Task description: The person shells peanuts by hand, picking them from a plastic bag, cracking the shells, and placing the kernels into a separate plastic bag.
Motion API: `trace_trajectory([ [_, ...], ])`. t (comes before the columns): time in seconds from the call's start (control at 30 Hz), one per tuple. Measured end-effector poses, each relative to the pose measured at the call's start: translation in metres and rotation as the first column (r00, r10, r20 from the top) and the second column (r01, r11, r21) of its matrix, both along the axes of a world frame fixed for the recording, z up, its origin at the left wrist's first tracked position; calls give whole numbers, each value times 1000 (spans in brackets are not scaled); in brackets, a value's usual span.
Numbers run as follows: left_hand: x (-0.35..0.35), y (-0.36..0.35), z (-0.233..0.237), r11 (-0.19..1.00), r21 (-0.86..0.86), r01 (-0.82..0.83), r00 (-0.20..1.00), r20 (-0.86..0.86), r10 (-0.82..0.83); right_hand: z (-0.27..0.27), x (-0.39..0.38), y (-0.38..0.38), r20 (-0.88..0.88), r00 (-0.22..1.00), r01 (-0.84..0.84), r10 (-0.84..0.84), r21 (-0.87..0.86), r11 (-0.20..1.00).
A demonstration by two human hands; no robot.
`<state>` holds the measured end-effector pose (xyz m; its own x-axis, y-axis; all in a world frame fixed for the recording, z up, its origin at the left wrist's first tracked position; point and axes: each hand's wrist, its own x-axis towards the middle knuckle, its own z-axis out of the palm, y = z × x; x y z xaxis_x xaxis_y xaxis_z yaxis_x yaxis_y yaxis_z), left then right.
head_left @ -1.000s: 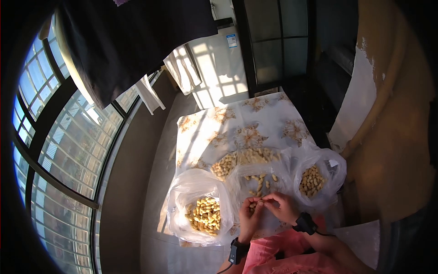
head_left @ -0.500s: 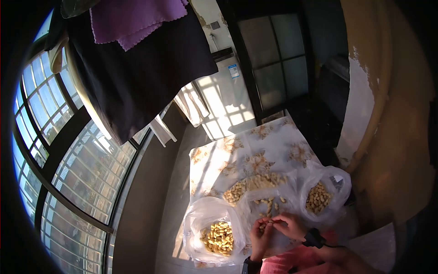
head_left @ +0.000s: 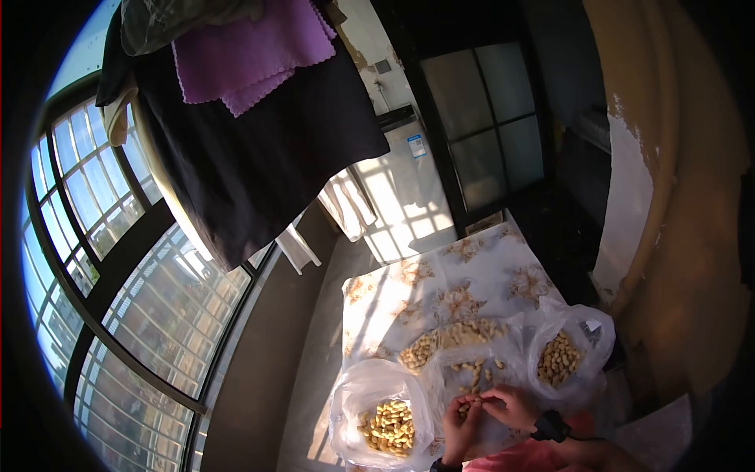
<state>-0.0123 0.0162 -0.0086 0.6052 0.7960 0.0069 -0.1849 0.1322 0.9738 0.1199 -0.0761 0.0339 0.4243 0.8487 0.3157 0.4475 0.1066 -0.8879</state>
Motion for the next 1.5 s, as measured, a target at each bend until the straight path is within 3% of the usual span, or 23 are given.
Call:
trace_trajectory([
  [1.5, 1, -2, 3, 1000, 23, -11, 1000, -8, 11, 0, 0, -1, -6, 1000, -22, 22, 10, 1000],
])
